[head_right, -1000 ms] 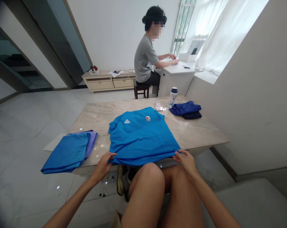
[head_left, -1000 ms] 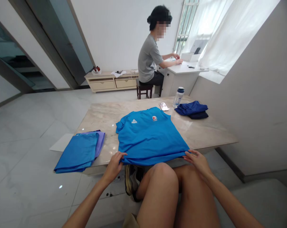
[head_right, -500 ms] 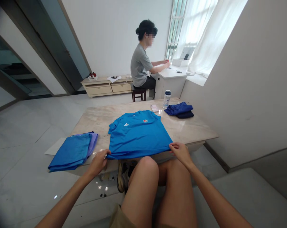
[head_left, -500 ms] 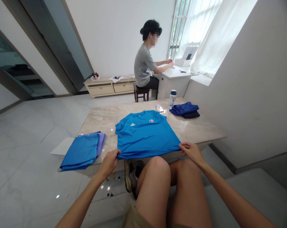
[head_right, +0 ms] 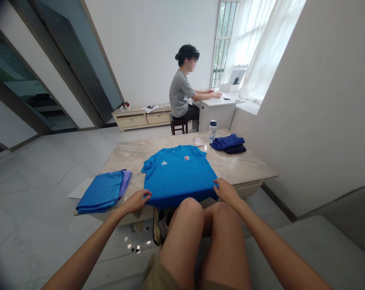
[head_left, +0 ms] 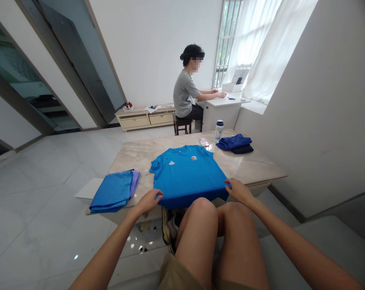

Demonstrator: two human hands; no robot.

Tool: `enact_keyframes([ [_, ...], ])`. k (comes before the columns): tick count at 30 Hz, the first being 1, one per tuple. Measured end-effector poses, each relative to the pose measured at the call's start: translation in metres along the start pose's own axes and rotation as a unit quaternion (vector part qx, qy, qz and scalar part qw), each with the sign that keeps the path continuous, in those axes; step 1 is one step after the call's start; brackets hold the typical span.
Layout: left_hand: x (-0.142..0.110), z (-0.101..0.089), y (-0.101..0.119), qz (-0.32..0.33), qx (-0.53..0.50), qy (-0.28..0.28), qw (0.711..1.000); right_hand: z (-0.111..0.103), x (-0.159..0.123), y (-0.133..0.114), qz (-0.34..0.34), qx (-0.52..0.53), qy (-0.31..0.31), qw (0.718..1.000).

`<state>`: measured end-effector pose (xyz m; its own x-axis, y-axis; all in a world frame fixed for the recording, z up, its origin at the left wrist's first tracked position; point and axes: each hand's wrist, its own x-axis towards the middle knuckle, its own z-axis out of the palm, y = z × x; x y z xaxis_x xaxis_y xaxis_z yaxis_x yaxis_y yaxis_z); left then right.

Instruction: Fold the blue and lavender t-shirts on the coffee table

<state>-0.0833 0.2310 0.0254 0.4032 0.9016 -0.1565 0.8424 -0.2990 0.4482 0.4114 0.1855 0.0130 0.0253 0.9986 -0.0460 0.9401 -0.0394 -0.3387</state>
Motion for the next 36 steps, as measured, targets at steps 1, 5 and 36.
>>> enact_keyframes([
  [1, 0.011, 0.005, 0.002, -0.006, 0.005, 0.007, 1.000, 0.009, 0.010, -0.007, -0.023, 0.000, -0.001, 1.000],
  [5, 0.047, 0.039, 0.003, -0.032, 0.021, 0.053, 0.998, 0.060, 0.041, -0.037, -0.082, -0.023, 0.016, 0.996],
  [36, 0.112, 0.073, -0.059, -0.037, 0.219, 0.164, 0.961, 0.136, 0.116, -0.070, -0.007, -0.091, 0.061, 0.994],
])
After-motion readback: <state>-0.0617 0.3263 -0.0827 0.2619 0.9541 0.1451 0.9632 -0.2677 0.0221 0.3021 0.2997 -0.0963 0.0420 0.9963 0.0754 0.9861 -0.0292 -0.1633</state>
